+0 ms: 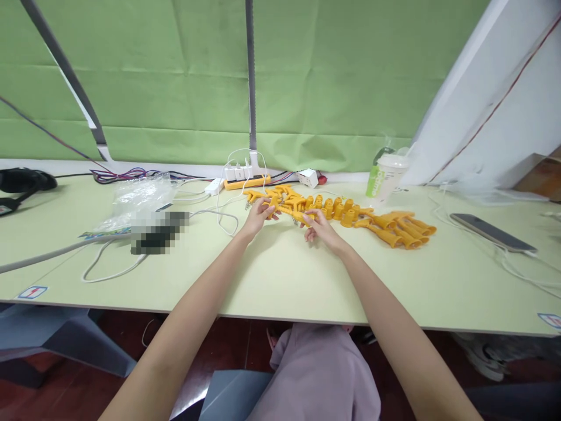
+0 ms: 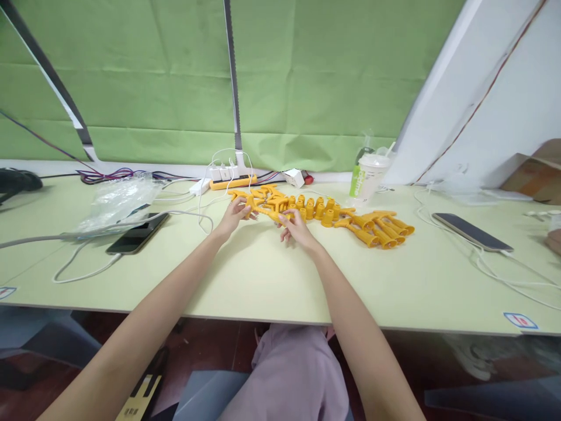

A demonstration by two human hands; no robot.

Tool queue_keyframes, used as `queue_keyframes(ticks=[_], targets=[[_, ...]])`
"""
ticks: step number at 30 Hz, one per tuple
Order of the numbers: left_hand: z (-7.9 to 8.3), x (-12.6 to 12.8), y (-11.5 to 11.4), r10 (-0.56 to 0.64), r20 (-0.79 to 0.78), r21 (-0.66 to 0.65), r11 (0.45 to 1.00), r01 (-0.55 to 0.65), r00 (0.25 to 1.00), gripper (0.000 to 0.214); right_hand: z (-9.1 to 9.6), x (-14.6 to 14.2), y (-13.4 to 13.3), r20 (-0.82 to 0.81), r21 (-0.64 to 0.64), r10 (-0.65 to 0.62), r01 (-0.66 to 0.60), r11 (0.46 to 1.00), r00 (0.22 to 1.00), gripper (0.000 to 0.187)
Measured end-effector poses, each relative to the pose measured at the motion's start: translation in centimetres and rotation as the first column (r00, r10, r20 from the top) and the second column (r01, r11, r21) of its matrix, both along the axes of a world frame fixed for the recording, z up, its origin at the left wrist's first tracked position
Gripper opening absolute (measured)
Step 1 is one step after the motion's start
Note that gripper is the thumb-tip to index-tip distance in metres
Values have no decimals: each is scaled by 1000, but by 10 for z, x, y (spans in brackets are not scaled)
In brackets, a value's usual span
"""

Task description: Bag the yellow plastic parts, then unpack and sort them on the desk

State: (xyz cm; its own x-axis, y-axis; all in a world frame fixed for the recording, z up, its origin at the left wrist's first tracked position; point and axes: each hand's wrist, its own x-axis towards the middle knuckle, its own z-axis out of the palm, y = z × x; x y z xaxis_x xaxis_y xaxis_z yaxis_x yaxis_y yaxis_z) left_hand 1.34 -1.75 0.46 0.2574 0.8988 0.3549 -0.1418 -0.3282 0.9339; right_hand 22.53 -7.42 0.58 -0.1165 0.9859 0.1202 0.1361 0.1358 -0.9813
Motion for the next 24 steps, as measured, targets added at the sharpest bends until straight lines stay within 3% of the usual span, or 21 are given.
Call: queue_keyframes(ticks=[8,11,18,24], targets=[[4,-5,-3,47,-41,-14,999,-48,998,45,2,-1,-4,-71,7,144,-143,990,987,43],[7,-8,-4,29,-63,13,1000,-28,998,44,3,-2,-5,-3,-9,110,-110,994,994,34],[10,-8,-4,-10,-67,49,999,14,998,45,-1,1,-4,171,-17,29,-27,1000,985,70],[8,-5,-6,33,-51,14,999,-33,998,46,-3,-1,0,108,25,-49,47,999,993,56]])
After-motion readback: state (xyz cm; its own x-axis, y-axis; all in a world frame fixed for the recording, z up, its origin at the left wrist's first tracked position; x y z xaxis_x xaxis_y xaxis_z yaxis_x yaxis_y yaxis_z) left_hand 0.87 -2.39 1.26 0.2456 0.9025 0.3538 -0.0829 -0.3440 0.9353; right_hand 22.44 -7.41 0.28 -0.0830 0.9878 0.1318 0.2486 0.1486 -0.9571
